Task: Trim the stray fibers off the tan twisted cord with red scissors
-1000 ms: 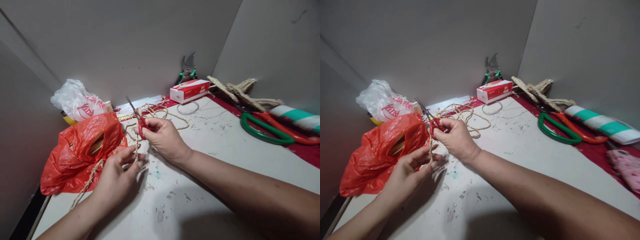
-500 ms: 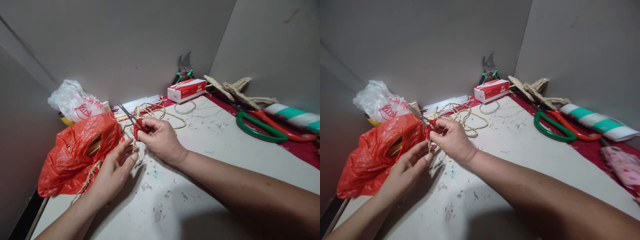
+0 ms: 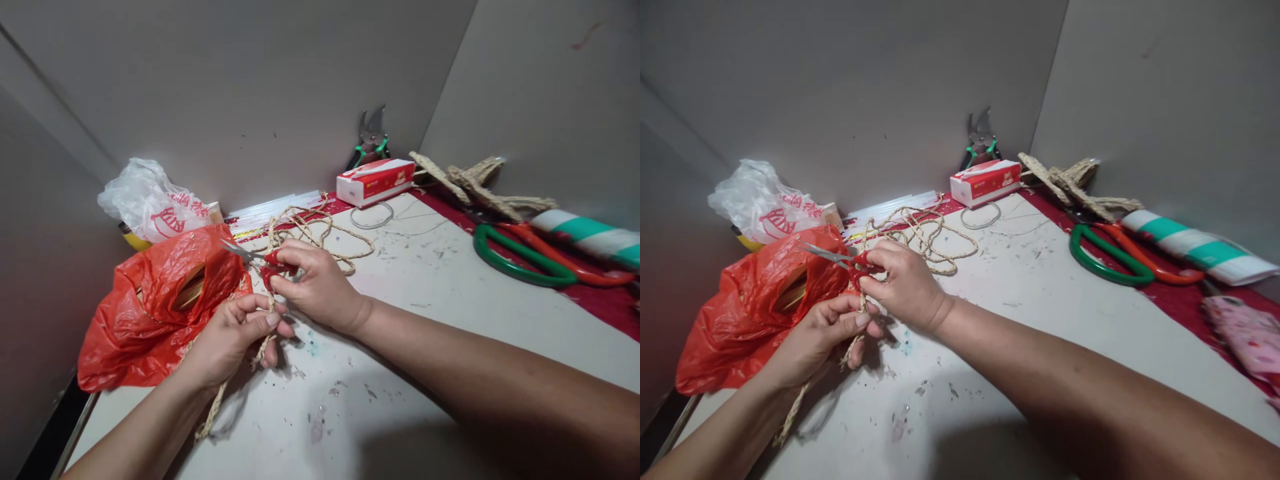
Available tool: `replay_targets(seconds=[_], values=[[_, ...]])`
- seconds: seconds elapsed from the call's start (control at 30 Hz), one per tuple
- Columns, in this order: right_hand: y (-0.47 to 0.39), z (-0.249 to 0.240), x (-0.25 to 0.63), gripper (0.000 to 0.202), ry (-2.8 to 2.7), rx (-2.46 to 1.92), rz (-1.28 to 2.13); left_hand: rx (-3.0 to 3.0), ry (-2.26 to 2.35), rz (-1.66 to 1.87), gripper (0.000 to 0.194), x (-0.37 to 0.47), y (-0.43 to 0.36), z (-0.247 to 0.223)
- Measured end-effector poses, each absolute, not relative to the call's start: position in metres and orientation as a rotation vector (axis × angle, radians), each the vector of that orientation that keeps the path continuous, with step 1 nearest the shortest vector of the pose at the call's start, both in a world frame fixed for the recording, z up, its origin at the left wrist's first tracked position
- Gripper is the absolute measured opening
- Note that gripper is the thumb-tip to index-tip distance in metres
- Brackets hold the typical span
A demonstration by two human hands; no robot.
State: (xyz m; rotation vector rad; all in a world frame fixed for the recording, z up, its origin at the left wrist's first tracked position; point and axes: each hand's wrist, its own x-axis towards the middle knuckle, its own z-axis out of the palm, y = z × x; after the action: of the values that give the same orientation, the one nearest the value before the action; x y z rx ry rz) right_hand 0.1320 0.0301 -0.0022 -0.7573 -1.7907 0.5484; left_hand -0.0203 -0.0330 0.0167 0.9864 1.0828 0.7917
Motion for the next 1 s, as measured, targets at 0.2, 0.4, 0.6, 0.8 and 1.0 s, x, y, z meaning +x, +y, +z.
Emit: replay_targets(seconds=[0.2, 0.4, 0.6, 0.8, 1.0], values=[[0.038, -0.004, 0.133, 0.017, -1.750, -0.903, 0.837, 0.952, 1.110, 0.952, 0.023, -0.022, -0.030, 0.004], [0.038, -0.004, 0.134, 0.016, -1.710, -0.840, 0.905, 0.934, 1.146, 1.033, 0.022, -0.023, -0.027, 0.005], [0.039, -0.005, 0.145, 0.013, -2.098, -0.809, 0.448, 0.915, 1.157, 1.218, 0.022, -0.027, -0.021, 0.004], [0.040, 0.002, 0.153, 0.019, -2.357, -1.011, 0.161, 0.903, 1.122, 1.329, 0.026, -0.034, -0.017, 0.002], [0.041, 0.004, 0.153, 0.026, -2.489, -1.089, 0.040, 0.882, 1.121, 1.341, 0.028, -0.033, -0.018, 0.002]])
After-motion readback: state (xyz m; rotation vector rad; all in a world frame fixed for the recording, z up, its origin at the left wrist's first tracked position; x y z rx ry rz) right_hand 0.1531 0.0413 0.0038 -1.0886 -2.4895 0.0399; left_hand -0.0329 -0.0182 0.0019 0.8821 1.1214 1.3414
